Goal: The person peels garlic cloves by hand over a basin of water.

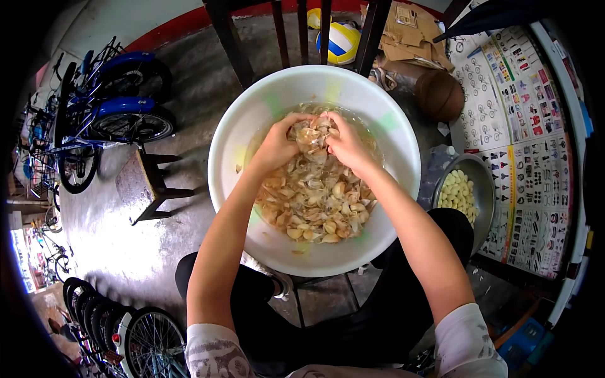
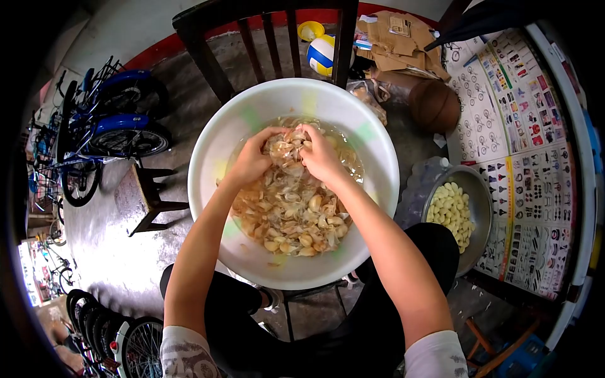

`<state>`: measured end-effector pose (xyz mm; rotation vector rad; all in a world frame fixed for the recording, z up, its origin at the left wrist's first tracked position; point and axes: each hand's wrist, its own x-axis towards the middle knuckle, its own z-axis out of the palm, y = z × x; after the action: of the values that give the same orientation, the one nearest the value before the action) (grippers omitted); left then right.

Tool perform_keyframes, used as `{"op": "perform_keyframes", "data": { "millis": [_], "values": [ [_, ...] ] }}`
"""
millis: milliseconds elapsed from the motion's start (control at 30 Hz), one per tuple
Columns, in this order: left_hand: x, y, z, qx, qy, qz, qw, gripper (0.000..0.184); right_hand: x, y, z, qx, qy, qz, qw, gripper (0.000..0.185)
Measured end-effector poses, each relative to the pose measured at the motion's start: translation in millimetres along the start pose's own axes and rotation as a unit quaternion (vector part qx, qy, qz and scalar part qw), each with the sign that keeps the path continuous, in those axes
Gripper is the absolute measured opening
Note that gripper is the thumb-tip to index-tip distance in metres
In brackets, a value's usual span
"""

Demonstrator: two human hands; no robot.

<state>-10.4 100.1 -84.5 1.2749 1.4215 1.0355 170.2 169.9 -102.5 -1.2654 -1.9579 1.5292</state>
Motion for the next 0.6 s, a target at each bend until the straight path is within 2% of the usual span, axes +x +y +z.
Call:
{"op": "perform_keyframes", "data": {
  "millis": [67, 100, 167, 200, 267, 300, 367, 400, 433, 500, 533, 600],
  "values": [
    [0, 1, -4, -0.001, -0.007, 0.035, 0.999, 0.055, -5, -11, -6, 0.22, -0.052, 0.1, 0.969, 0.052],
    [1, 1, -5, 0.0, -0.008, 0.036, 0.999, 0.055, -8, -16, -9, 0.221, -0.051, 0.099, 0.969, 0.052],
    [0, 2, -9, -0.021, -0.019, 0.017, 0.999, 0.055, -12, -24, -11, 0.373, -0.036, 0.171, 0.911, 0.051],
    [-3, 8, -11, -0.021, -0.019, 0.017, 0.999, 0.055, -12, -23, -11, 0.373, -0.036, 0.17, 0.911, 0.051],
    [-8, 22, -18, -0.005, -0.027, -0.009, 1.0, 0.056, -10, -19, -13, 0.457, -0.075, 0.177, 0.869, 0.05],
    [-9, 29, -22, 0.001, -0.03, -0.017, 0.999, 0.056, -8, -20, -15, 0.457, -0.076, 0.176, 0.869, 0.05],
    [-11, 35, -32, 0.159, -0.049, 0.041, 0.985, 0.06, -5, -21, -18, 0.469, -0.119, 0.161, 0.86, 0.049],
    [-9, 32, -36, 0.262, -0.061, 0.08, 0.96, 0.065, -5, -23, -18, 0.47, -0.119, 0.162, 0.859, 0.049],
    [-10, 28, -38, 0.261, -0.062, 0.078, 0.96, 0.065, -5, -25, -17, 0.454, -0.113, 0.164, 0.868, 0.047],
    [-12, 28, -40, 0.324, -0.098, 0.065, 0.939, 0.045, -6, -32, -15, 0.439, -0.109, 0.167, 0.876, 0.046],
    [-12, 31, -37, 0.324, -0.098, 0.064, 0.939, 0.045, -8, -36, -13, 0.432, -0.093, 0.179, 0.879, 0.044],
    [-10, 36, -26, 0.226, -0.06, -0.017, 0.972, 0.047, -8, -42, -14, 0.424, -0.077, 0.19, 0.882, 0.043]
  ]
}}
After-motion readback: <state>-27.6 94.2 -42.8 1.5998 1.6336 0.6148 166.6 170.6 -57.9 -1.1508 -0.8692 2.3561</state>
